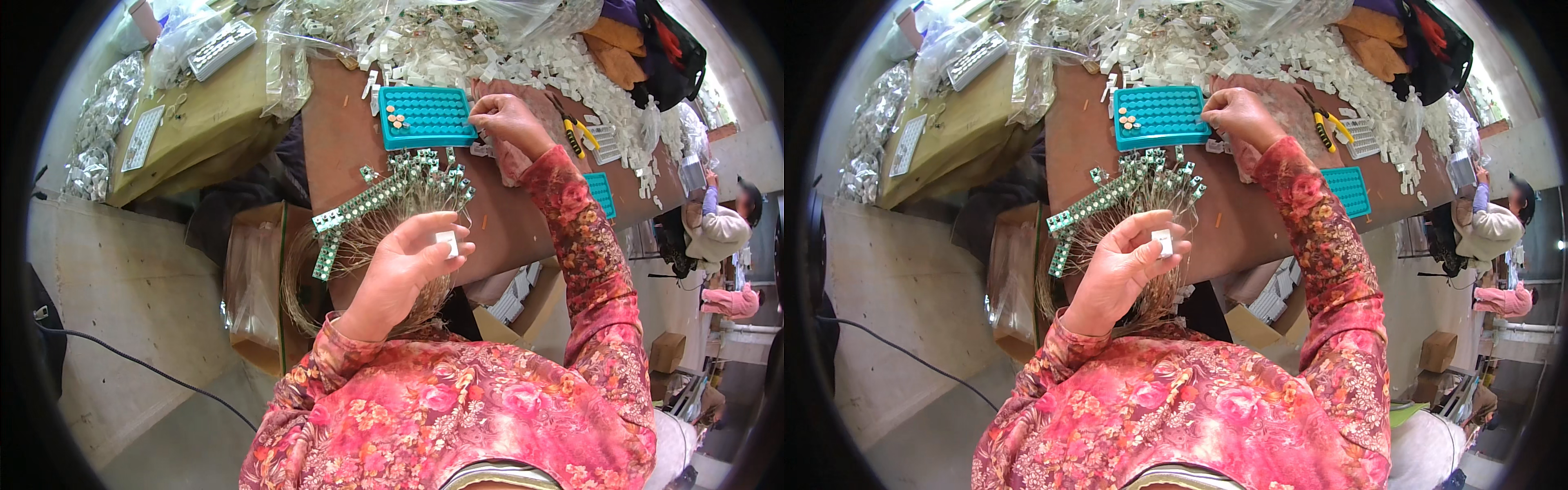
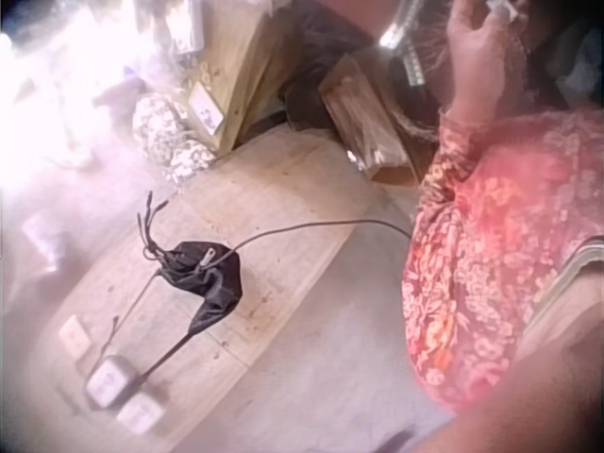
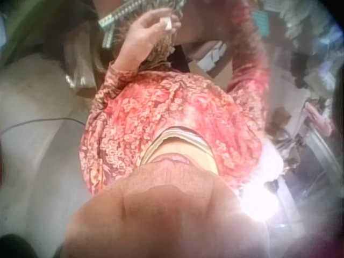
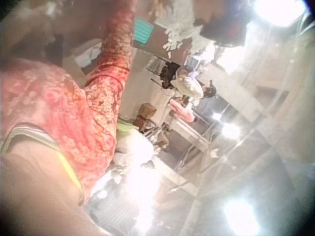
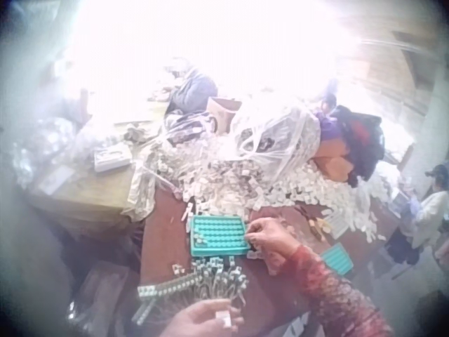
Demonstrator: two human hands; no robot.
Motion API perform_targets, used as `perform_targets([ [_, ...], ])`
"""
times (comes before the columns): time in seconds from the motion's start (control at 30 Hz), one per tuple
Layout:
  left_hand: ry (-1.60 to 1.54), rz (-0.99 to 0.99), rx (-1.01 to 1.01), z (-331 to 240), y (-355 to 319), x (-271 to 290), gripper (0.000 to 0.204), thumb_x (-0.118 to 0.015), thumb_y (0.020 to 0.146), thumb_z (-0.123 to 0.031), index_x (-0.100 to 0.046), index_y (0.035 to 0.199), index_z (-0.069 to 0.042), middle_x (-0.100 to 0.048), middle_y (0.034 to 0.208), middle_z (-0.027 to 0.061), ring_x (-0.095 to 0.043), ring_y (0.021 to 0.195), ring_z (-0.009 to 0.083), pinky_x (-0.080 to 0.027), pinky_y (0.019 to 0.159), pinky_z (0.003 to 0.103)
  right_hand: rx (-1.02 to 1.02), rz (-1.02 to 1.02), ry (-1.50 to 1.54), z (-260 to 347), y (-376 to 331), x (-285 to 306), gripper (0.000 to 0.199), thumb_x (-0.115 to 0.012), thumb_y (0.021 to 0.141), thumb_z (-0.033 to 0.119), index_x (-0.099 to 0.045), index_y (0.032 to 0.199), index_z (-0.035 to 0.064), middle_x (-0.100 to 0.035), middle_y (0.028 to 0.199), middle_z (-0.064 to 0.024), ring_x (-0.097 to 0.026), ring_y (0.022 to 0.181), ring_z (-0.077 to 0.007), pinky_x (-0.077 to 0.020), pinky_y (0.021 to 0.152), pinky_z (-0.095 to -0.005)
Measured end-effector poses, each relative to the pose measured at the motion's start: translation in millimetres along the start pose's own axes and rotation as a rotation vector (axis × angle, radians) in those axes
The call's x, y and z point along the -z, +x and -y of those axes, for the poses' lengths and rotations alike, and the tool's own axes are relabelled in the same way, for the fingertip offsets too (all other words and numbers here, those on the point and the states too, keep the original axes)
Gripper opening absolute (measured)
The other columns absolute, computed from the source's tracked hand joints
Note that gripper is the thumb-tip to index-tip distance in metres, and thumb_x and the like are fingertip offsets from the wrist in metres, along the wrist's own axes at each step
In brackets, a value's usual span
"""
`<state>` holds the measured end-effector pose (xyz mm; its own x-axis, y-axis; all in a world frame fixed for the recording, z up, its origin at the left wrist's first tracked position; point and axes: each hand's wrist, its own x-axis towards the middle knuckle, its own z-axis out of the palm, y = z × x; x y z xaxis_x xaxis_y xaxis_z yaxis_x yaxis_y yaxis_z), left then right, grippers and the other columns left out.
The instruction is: The person assembles small LED light units by inserting batteries into white plastic housings and attaching them to a string of lights. They repeatedly test the lights and place the completed units on the table.
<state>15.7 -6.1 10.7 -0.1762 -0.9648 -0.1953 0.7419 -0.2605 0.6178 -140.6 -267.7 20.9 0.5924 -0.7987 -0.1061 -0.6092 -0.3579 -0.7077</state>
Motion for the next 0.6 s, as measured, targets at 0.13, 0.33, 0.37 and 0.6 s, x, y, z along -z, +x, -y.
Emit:
perform_targets([
  [0.13,0.045,-0.022,0.009,1.0,1.5,1.5,0.038,-0.060,0.093,-0.012,-0.050,0.128,-0.003,-0.060,0.118,0.0116,-0.061,0.107,0.0234,-0.051,0.090,0.032,-0.049,-0.027,0.363,9.7,-19.1,11.0,0.020,-0.067,0.085,0.025,-0.065,0.091,0.0061,-0.059,0.077,0.0053,-0.053,0.070,-0.0025,-0.0420,0.062,-0.0190],
  [0.33,0.014,-0.024,-0.028,3.8,9.1,5.6,0.035,-0.058,0.095,-0.014,-0.051,0.126,0.001,-0.059,0.122,0.0149,-0.061,0.109,0.0245,-0.050,0.093,0.033,-0.030,-0.060,0.543,52.5,-75.5,1.7,0.015,-0.066,0.086,0.017,-0.065,0.090,0.0023,-0.061,0.076,0.0016,-0.055,0.068,-0.0043,-0.0428,0.058,-0.0192],
  [0.37,-0.021,-0.015,-0.036,4.9,9.0,6.1,0.035,-0.058,0.095,-0.014,-0.051,0.126,0.002,-0.059,0.122,0.0154,-0.061,0.109,0.0246,-0.050,0.094,0.034,-0.007,-0.057,0.551,59.4,-91.9,-7.1,0.012,-0.065,0.086,0.013,-0.064,0.089,0.0012,-0.061,0.077,0.0014,-0.055,0.068,-0.0046,-0.0428,0.059,-0.0191],
  [0.6,-0.214,0.040,-0.007,11.1,9.5,8.6,0.035,-0.056,0.096,-0.014,-0.050,0.126,0.001,-0.061,0.114,0.0126,-0.062,0.105,0.0226,-0.051,0.092,0.032,0.386,-0.252,0.125,82.1,-142.2,-55.3,0.008,-0.068,0.077,-0.001,-0.063,0.083,0.0018,-0.060,0.080,-0.0068,-0.059,0.066,-0.0149,-0.0475,0.055,-0.0259],
])
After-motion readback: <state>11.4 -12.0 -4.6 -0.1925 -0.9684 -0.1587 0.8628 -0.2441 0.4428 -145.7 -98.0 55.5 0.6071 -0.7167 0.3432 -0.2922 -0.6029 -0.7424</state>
